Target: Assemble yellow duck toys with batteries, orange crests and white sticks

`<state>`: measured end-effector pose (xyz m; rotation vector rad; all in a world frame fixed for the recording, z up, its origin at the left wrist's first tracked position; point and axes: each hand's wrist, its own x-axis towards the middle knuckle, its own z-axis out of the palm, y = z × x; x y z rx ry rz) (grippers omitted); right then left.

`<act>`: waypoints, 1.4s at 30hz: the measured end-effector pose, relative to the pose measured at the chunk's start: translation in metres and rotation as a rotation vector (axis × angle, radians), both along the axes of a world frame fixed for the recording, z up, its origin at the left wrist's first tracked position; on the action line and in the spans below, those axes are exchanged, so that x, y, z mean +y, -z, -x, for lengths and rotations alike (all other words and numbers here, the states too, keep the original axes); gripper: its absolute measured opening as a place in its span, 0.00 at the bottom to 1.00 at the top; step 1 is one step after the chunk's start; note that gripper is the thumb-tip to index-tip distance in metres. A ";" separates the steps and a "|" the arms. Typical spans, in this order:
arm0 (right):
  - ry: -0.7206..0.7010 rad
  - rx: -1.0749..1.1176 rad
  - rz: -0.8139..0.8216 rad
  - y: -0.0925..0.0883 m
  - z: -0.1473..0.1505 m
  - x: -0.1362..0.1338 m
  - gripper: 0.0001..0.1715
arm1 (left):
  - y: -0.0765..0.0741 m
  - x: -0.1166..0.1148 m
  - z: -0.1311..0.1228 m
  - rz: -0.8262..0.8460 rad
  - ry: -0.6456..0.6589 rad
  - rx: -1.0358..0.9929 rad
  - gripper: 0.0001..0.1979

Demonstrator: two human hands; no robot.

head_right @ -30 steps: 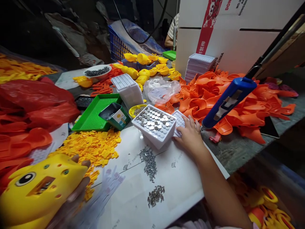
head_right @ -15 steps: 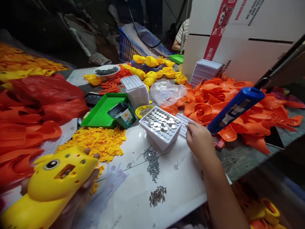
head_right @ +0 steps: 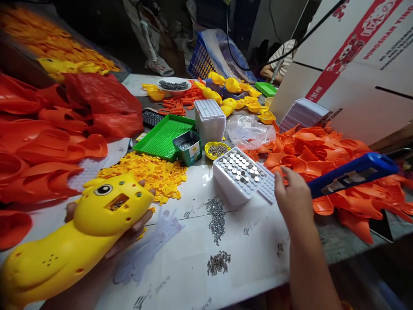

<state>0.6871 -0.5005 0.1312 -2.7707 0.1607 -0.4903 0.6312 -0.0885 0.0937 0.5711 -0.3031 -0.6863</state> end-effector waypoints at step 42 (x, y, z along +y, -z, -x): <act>-0.367 0.474 0.137 -0.037 -0.065 0.091 0.68 | -0.008 -0.018 0.012 0.104 -0.095 0.060 0.39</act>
